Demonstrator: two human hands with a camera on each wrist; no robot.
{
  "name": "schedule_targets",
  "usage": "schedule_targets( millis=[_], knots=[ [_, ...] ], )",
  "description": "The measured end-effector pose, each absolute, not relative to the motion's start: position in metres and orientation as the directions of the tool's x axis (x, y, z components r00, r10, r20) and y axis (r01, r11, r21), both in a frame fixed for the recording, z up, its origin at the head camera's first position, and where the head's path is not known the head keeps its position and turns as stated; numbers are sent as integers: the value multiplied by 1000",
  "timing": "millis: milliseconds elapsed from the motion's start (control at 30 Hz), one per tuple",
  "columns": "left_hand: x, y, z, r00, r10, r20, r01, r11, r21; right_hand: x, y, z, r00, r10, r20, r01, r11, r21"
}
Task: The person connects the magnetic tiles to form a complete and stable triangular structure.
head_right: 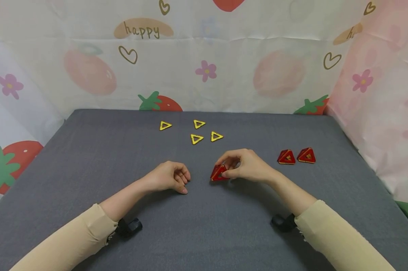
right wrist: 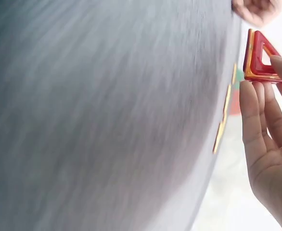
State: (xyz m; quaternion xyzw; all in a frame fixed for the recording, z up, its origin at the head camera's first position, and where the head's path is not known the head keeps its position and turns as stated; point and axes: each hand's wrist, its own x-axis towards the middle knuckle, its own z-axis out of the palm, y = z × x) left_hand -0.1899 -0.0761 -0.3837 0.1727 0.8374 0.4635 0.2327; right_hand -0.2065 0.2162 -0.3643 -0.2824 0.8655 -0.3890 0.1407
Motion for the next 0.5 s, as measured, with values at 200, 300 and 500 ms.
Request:
schedule_targets(
  millis=[200, 300, 500],
  knots=[
    [-190, -77, -385, -828, 510, -233, 74, 511, 856, -203, 255, -364, -819, -573, -24, -354, 539, -764],
    [-191, -77, -386, -827, 511, -234, 74, 512, 856, -199, 276, -363, -838, -544, -43, -327, 564, -758],
    [-191, -76, -387, -830, 512, -222, 90, 516, 852, -189, 315, -361, -866, -495, -75, -273, 592, -758]
  ],
)
